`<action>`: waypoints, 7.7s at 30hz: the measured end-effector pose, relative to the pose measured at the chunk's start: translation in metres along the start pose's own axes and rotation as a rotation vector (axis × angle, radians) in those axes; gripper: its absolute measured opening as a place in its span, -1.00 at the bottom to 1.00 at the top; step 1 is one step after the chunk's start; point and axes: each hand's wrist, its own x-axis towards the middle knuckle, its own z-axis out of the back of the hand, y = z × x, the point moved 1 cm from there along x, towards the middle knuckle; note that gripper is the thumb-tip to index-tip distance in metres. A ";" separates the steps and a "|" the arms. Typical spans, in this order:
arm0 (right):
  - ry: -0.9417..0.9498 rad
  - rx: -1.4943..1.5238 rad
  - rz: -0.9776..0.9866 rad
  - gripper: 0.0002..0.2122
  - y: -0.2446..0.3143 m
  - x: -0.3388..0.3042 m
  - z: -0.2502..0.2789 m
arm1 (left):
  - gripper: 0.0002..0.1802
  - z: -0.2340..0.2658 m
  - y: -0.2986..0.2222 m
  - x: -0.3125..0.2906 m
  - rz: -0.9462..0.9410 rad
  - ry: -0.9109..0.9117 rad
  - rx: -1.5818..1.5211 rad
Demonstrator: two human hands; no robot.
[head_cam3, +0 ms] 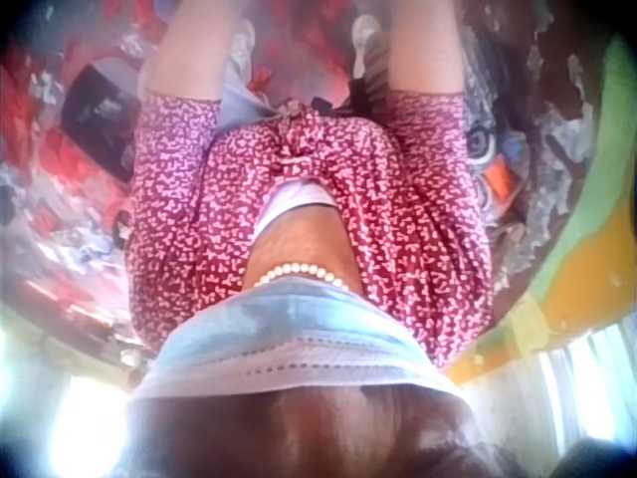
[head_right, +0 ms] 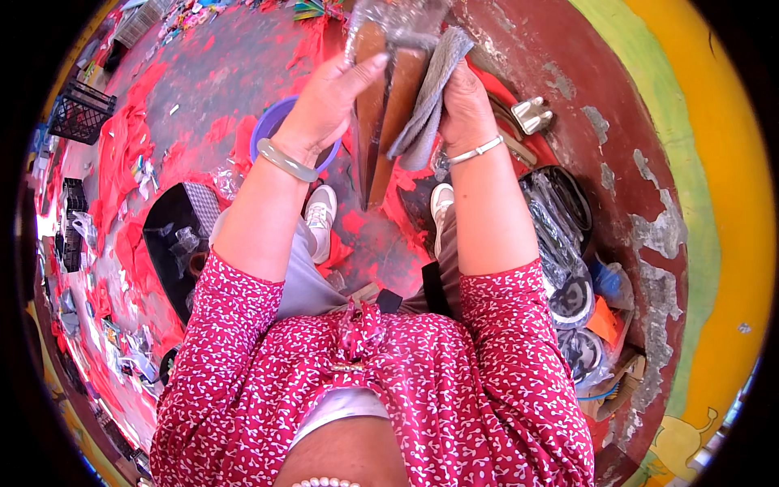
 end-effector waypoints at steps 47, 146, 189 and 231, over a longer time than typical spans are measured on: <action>0.190 -0.296 -0.465 -0.75 -0.040 -0.017 -0.048 | -0.71 0.034 -0.042 -0.020 -0.162 -0.417 -0.556; 0.156 -1.378 0.734 -0.43 -0.076 -0.017 -0.060 | -0.27 0.012 -0.014 -0.015 -0.032 -0.249 -0.521; 0.497 -1.111 0.547 -0.39 -0.060 -0.040 -0.082 | -0.53 0.044 -0.011 -0.008 -0.211 -0.224 -0.618; -0.535 -1.083 0.682 -0.63 0.029 0.021 -0.021 | -0.54 -0.006 0.019 -0.023 -0.351 0.122 0.423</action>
